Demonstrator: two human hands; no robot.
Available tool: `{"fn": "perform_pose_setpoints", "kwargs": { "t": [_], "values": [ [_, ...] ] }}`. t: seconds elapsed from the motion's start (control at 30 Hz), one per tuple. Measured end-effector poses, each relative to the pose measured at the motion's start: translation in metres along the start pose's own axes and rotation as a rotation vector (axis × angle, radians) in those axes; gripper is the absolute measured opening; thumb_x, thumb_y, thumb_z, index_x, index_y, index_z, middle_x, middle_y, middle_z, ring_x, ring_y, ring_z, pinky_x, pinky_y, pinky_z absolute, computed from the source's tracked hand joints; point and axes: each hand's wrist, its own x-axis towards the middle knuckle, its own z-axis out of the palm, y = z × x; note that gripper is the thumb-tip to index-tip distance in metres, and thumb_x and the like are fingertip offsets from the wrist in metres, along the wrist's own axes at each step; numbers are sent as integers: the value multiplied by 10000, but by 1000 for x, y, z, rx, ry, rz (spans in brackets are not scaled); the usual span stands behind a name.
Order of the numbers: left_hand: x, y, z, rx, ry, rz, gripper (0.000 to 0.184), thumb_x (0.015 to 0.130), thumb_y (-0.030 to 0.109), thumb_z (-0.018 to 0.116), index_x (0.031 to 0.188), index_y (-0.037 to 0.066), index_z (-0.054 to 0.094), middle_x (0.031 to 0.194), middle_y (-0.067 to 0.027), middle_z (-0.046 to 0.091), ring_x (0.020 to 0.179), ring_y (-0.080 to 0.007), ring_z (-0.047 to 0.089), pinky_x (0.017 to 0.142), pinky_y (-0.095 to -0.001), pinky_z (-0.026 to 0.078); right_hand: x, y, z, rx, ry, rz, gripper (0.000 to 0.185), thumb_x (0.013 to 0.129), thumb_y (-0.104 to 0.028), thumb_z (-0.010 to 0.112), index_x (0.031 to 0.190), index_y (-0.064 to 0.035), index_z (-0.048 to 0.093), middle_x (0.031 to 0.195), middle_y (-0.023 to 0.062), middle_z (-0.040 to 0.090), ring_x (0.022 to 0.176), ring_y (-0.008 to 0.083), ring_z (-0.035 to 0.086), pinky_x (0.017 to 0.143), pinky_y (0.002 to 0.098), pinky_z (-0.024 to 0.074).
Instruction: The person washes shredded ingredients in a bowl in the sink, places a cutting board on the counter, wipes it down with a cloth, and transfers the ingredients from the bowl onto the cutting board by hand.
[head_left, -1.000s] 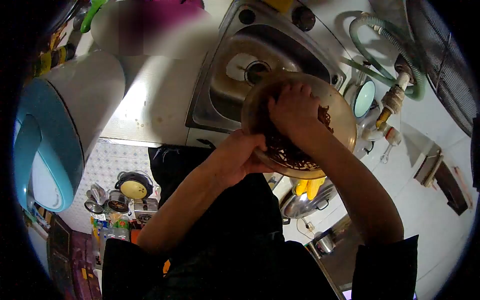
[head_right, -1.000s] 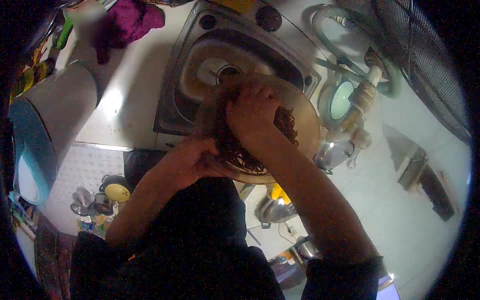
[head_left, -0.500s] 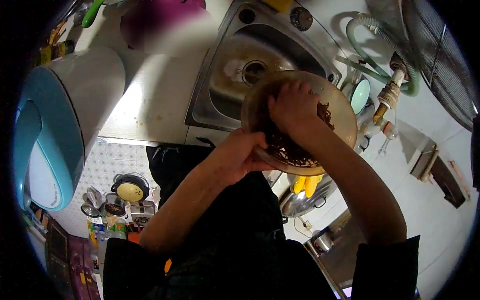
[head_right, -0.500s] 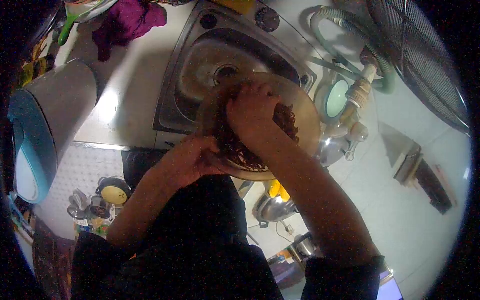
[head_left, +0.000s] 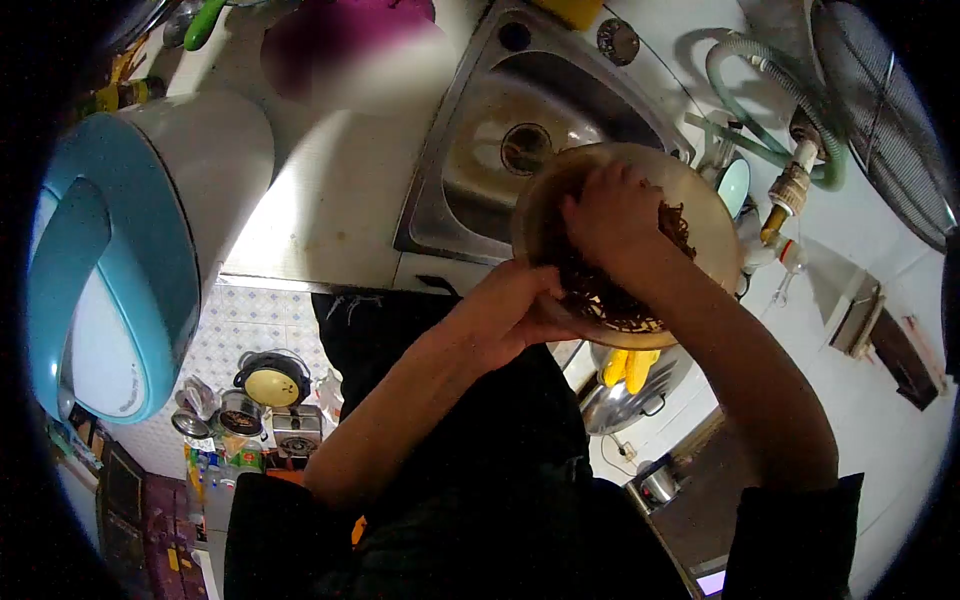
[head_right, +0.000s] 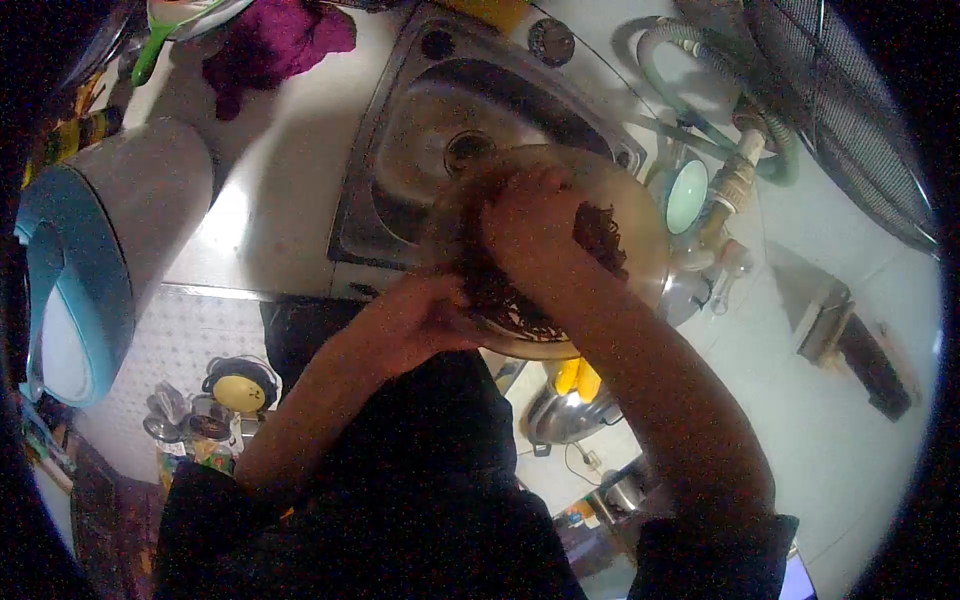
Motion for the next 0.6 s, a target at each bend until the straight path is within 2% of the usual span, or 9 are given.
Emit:
{"fn": "perform_pose_setpoints", "kwargs": {
  "t": [0.17, 0.47, 0.6],
  "values": [
    [6, 0, -4, -40, -28, -60, 250, 847, 75, 546, 1091, 22, 543, 1019, -130, 663, 799, -285, 701, 765, -394, 600, 1, -1, -1, -31, -22, -3, 543, 941, -478, 446, 1208, -22, 572, 1262, 169, 534, 1202, 335, 510, 916, 561, 450],
    [-1, 6, -5, -24, -29, -79, 237, 839, 94, 569, 1068, 33, 574, 1004, -101, 657, 855, -228, 675, 720, -342, 600, 3, -5, -2, -112, -12, -19, 536, 949, -493, 429, 1213, -50, 576, 1246, 163, 541, 1199, 330, 511, 900, 551, 456],
    [0, 6, -5, -37, -46, -54, 245, 838, 99, 579, 1072, 29, 579, 1013, -111, 657, 843, -231, 682, 698, -319, 605, 3, -5, -10, -98, -27, -31, 539, 948, -497, 432, 1210, -48, 577, 1238, 166, 546, 1195, 328, 513, 892, 552, 459]
  ]
}}
